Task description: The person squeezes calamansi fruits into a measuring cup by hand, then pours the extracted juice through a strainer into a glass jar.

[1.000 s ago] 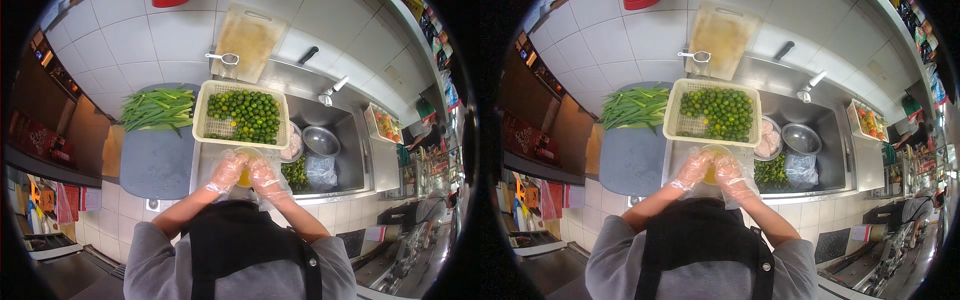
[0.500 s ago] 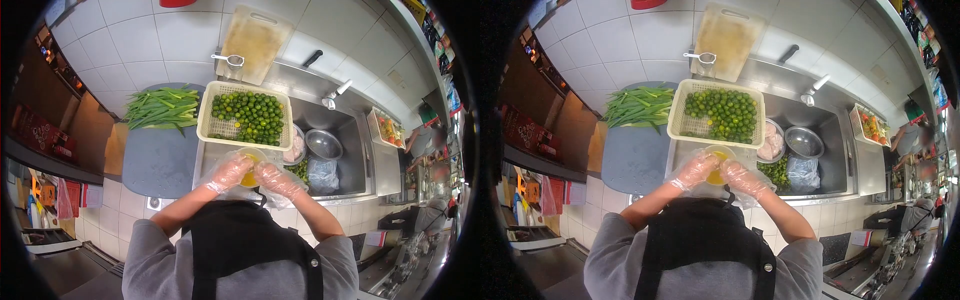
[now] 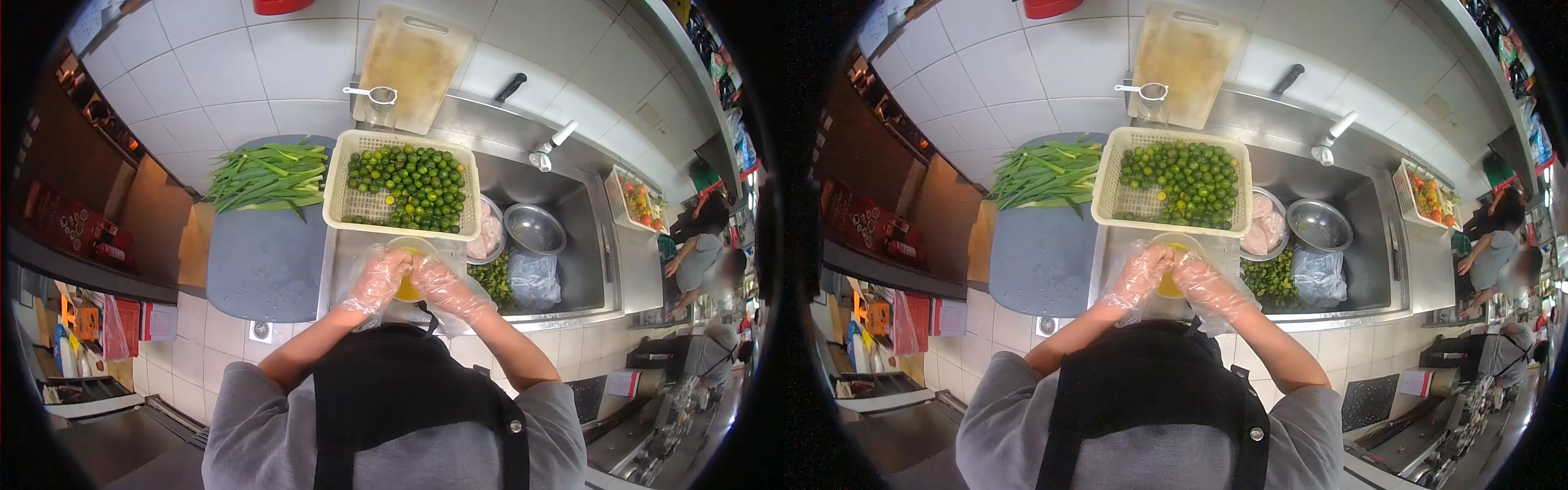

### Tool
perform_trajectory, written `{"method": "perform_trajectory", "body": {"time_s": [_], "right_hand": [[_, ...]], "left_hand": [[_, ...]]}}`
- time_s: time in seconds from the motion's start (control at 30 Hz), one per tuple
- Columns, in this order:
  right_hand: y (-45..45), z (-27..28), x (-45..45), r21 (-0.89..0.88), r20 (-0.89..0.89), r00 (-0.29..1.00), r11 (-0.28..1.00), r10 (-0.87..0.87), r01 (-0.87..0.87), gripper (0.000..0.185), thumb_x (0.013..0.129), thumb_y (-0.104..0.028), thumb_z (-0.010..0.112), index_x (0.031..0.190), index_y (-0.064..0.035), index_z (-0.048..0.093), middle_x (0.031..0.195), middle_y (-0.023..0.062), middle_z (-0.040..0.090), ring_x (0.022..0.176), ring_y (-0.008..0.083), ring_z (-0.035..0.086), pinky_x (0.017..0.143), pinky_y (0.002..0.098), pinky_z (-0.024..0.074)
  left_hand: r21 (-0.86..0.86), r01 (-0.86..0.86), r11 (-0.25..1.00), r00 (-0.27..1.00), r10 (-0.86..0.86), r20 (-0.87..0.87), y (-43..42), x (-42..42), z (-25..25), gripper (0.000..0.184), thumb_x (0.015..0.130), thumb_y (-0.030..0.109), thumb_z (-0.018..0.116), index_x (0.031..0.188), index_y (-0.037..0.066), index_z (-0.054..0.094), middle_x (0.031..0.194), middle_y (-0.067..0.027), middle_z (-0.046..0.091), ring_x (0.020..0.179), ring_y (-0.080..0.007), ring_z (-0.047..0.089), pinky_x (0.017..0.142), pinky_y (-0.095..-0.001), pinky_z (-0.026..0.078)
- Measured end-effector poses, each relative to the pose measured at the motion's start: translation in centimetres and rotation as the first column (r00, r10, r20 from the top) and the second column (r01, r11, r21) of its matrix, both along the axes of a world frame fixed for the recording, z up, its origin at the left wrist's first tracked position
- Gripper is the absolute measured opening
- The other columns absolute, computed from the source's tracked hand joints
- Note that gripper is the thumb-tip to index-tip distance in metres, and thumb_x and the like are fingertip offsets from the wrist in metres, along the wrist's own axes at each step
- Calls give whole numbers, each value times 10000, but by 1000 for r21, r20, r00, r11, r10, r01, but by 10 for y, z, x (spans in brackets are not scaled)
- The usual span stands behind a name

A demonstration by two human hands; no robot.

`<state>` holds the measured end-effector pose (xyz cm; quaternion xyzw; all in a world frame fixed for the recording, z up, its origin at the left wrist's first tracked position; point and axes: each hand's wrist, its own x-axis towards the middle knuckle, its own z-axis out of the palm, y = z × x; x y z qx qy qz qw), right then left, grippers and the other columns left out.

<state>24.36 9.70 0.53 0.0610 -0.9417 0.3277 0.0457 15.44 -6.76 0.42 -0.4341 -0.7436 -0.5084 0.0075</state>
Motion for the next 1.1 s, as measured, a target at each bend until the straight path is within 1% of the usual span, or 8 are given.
{"method": "perform_trajectory", "body": {"time_s": [0.23,0.43,0.53,0.63,0.7,0.8,0.97,1.1], "right_hand": [[-3,-1,0,19,-7,1000,1000,17,-17,175,927,-123,498,1039,-4,560,895,200,640,856,374,627,762,444,509],[-21,10,2,24,-104,986,990,-133,136,173,948,-160,513,1034,-28,583,867,172,660,826,358,646,720,442,513],[-27,24,5,-260,-34,983,951,-182,167,205,957,-201,516,1030,-33,607,881,160,671,855,339,657,722,424,520],[-23,8,8,-135,-57,982,976,-178,169,232,959,-241,525,1025,-44,626,897,142,679,863,315,664,739,428,521],[-18,-16,8,153,-71,990,979,-124,134,232,955,-260,536,1008,-55,630,889,150,676,845,326,663,765,456,513],[-19,20,13,131,81,953,951,-292,280,185,917,-227,575,989,-63,624,876,165,670,818,345,657,763,475,508],[18,77,34,173,-207,801,785,-561,595,145,832,-77,605,976,-58,602,815,188,645,769,374,640,719,475,509],[72,76,68,395,-278,581,461,-765,795,339,819,-8,547,1154,-49,572,871,211,633,860,395,624,759,469,505]], "left_hand": [[-40,-22,999,994,17,-104,6,0,-10,155,836,10,602,987,41,607,934,-154,625,888,-394,556,787,-467,458],[162,-32,986,999,33,-2,9,8,-7,91,881,45,561,964,40,597,924,-209,617,868,-440,542,774,-483,446],[188,-89,978,996,83,38,5,12,-1,71,884,57,568,947,42,597,915,-200,624,869,-436,551,762,-479,452],[130,-108,986,989,94,111,4,10,-15,84,886,65,581,954,44,626,929,-185,629,878,-419,565,760,-466,462],[-76,105,992,948,-77,309,4,-2,-27,93,879,54,626,967,31,648,926,-143,650,854,-349,607,753,-436,490],[-189,259,947,864,-139,484,-3,-12,42,189,906,187,645,1039,60,689,1000,-116,683,932,-317,634,849,-405,508],[-172,294,940,954,-278,114,22,-90,33,293,933,305,611,1130,108,702,1163,-118,683,1074,-295,631,990,-404,466],[-479,-98,872,992,46,-119,59,-173,-37,243,858,147,607,1066,88,718,1070,-116,711,1057,-303,642,935,-388,497]]}}
